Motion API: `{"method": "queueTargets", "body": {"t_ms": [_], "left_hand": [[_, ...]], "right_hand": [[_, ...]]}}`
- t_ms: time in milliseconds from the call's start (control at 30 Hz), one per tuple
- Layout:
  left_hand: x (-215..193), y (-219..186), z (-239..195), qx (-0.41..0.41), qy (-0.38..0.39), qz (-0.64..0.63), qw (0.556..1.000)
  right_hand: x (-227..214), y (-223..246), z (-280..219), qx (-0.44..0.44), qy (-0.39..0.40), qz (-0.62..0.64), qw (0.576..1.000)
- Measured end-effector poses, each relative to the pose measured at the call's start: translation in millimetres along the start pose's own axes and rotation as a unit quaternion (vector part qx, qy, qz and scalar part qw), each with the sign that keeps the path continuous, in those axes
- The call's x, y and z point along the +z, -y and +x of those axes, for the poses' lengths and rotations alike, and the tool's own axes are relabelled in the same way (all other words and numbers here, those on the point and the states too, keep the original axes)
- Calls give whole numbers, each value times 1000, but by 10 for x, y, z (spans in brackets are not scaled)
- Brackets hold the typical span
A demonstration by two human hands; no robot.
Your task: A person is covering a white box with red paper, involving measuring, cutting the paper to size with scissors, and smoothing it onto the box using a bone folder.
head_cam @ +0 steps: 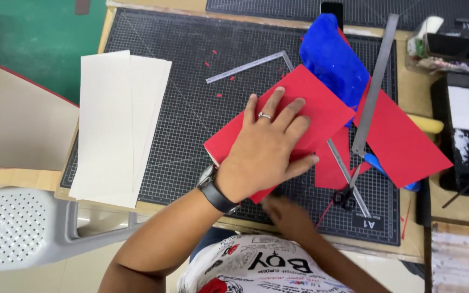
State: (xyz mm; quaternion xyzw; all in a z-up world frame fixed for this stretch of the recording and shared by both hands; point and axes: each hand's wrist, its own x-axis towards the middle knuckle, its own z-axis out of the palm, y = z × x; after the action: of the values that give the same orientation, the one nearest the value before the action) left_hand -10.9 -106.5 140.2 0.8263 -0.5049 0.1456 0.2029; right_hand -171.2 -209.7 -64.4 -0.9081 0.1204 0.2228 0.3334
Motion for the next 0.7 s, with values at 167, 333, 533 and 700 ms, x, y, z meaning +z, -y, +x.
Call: {"method": "queueTargets", "body": {"t_ms": [167,333,533,700], "left_hand": [[-3,8,-2,-3,0,-2,1000],[-5,-11,-17,-3,10,-15,1000],[-22,25,25,-4,7,-10,1000],[-20,16,9,3,-7,-9,1000]], "right_hand": [[402,-322,204,-69,-158,-56,983],[202,-256,103,35,-122,-77,989],[230,-210,205,-54,-58,-95,992],[634,-343,234,-139,-166,-125,968]]}}
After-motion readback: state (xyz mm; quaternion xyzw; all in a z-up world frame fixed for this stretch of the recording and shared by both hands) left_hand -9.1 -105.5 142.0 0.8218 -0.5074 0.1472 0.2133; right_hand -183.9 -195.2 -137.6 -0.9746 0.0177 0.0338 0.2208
